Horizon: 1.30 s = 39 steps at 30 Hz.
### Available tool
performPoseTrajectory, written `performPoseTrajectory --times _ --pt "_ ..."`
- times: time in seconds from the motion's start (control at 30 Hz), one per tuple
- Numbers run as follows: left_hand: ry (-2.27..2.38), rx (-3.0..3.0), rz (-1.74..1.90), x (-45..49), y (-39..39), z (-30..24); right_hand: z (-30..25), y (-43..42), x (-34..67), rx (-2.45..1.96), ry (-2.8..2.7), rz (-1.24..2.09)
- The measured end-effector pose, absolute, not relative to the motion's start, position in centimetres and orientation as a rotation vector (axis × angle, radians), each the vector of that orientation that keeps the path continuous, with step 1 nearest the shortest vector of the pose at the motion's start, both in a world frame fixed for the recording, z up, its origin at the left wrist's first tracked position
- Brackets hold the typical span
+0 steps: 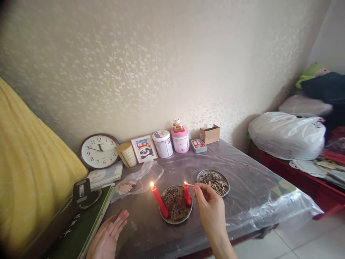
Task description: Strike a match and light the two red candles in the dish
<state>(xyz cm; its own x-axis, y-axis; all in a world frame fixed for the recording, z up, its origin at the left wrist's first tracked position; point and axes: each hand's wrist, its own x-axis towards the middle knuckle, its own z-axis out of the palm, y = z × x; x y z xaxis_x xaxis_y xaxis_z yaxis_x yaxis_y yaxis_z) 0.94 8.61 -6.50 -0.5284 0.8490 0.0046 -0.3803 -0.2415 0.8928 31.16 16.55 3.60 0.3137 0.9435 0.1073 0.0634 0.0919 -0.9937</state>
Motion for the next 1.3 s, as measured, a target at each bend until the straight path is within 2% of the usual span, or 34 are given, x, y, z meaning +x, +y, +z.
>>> performPoseTrajectory --times 0.87,1.03,1.3 --pt "1.142 0.7 1.869 1.1 8.5 -6.3 3.5 16.6 31.1 -1.325 -1.009 0.877" --pt "1.185 0.675 1.882 1.4 8.3 -5.9 3.3 17.4 32.4 -1.11 -0.894 1.01" --pt "1.175 0.699 1.844 0.5 8.3 -6.8 3.0 19.3 37.7 -1.334 -1.008 0.64"
